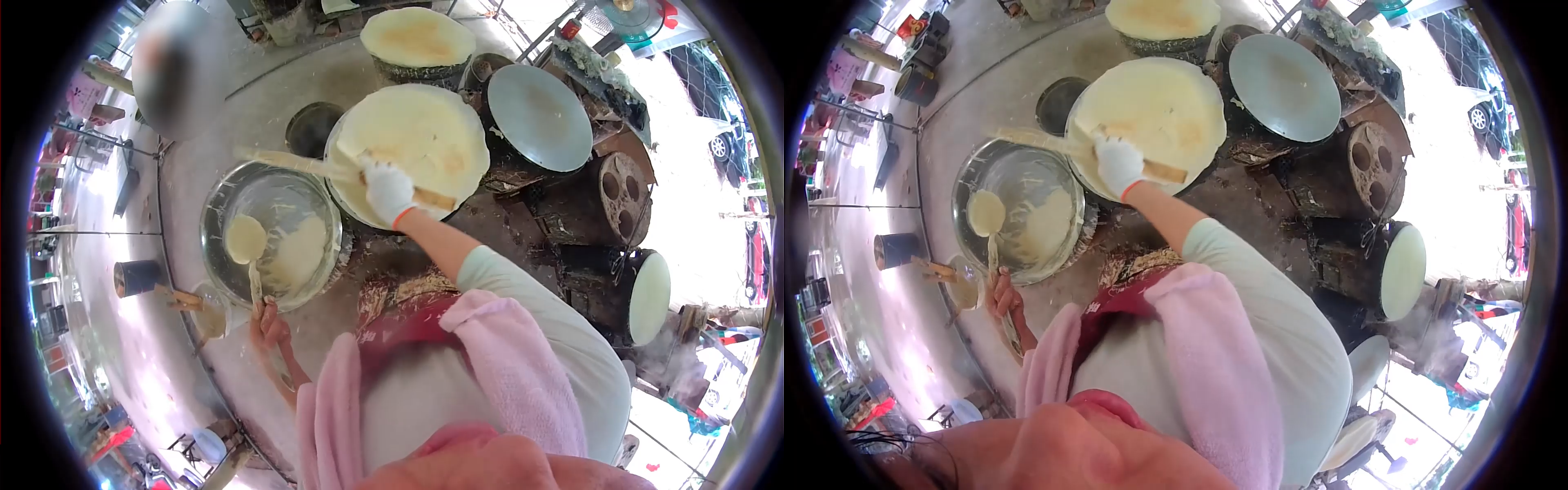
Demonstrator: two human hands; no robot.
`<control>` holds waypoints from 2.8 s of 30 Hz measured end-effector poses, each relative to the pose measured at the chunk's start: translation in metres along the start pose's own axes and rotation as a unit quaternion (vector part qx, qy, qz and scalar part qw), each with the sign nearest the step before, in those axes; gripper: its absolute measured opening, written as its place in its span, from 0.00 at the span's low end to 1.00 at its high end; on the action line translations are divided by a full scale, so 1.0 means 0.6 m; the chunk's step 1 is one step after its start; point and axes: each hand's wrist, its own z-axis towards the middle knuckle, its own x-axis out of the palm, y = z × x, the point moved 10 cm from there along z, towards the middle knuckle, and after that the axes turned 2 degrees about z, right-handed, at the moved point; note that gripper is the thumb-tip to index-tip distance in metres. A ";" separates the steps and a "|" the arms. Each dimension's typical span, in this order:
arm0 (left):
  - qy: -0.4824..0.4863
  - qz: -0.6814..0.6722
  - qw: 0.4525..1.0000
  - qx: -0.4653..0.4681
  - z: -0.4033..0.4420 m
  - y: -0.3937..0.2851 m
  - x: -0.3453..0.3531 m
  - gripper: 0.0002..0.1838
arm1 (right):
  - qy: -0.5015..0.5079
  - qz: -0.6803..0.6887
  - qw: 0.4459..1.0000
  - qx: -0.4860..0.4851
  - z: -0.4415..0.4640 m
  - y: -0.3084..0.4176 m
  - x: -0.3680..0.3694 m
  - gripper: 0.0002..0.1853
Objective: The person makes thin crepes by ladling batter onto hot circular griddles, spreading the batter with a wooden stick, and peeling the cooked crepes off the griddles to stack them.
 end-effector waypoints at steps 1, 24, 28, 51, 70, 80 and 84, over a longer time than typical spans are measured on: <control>-0.045 0.049 0.998 0.020 -0.011 -0.008 -0.009 0.16 | 0.013 0.007 1.000 0.004 -0.011 0.015 0.030 0.18; 0.075 -0.177 0.980 0.047 0.033 0.018 0.053 0.18 | 0.005 0.519 0.798 0.307 -0.016 -0.485 -0.064 0.30; 0.094 -0.232 0.967 0.041 0.051 0.021 0.121 0.20 | 0.027 0.613 0.742 0.271 0.042 -0.457 -0.017 0.31; -0.201 0.016 0.973 0.108 0.019 0.021 0.035 0.16 | 0.133 0.505 0.847 0.100 0.363 -0.212 -0.315 0.19; -0.132 -0.229 0.952 0.153 0.039 0.140 0.082 0.14 | -0.014 -0.257 0.939 -0.228 0.668 -0.331 0.048 0.19; -0.186 -0.164 0.956 0.157 0.013 0.043 0.023 0.14 | 0.136 -0.112 0.978 -0.110 0.636 -0.321 0.082 0.23; -0.202 -0.043 0.976 0.072 0.043 0.028 -0.012 0.14 | 0.207 0.292 0.932 -0.059 0.491 -0.232 0.079 0.26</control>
